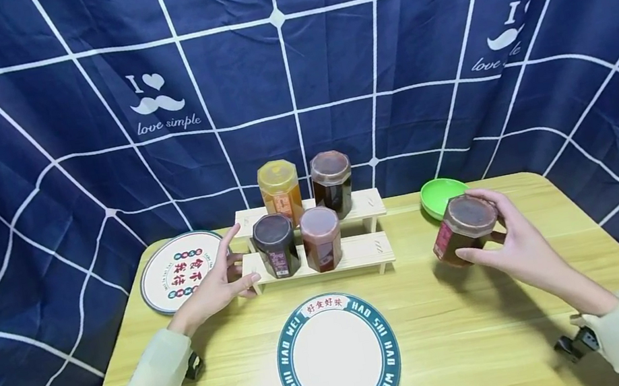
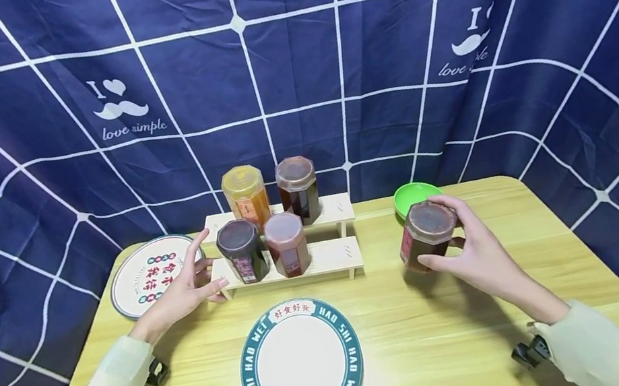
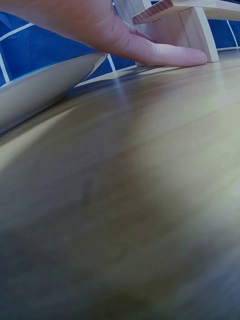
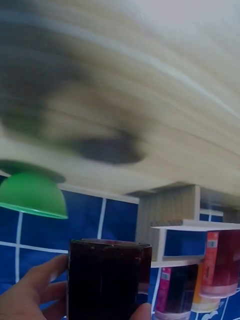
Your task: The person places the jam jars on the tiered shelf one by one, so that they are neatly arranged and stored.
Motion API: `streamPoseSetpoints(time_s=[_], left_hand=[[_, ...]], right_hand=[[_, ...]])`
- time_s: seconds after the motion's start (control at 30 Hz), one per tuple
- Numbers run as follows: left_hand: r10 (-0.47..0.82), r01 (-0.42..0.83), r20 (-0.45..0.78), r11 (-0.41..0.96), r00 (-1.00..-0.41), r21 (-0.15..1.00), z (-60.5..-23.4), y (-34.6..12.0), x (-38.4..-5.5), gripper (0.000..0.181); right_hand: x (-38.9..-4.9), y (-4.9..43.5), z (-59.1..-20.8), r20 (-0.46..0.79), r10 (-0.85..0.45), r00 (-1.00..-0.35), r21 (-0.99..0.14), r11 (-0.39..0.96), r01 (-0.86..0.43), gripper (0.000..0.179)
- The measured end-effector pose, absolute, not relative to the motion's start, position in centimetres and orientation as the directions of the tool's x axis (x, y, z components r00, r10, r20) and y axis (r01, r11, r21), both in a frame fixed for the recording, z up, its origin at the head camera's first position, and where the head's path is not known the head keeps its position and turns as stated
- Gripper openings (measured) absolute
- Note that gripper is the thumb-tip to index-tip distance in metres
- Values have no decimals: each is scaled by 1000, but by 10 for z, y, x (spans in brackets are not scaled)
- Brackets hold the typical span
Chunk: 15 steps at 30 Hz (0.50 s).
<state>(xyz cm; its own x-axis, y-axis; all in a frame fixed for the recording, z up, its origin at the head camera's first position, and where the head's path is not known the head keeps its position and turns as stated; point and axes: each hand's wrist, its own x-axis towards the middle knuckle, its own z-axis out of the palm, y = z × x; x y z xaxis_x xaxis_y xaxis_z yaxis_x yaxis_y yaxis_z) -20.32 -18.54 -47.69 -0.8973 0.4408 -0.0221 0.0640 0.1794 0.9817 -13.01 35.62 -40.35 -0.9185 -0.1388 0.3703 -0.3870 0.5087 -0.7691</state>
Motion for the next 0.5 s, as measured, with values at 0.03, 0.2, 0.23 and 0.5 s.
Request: streamPoseSetpoints(time_s=[0.03,0.2,0.23,0.5], left_hand=[[441,65,-22,182,-897,981,-477,-185,-203,107],[442,72,-18,186,-897,980,-477,-185,-203,107],[442,73,-17,185,-897,980,-477,-185,-203,107],[445,66,-21,181,-895,981,-477,-187,-203,108]], right_hand=[[-132,353,-402,368,-150,-918,-770,504,-391,105],[-142,340,-399,361,-207,-909,-770,484,-416,105],[-144,338,-398,359,-223,-906,-772,474,-423,104],[-160,316,-399,340,-295,-893,-798,411,-440,101]])
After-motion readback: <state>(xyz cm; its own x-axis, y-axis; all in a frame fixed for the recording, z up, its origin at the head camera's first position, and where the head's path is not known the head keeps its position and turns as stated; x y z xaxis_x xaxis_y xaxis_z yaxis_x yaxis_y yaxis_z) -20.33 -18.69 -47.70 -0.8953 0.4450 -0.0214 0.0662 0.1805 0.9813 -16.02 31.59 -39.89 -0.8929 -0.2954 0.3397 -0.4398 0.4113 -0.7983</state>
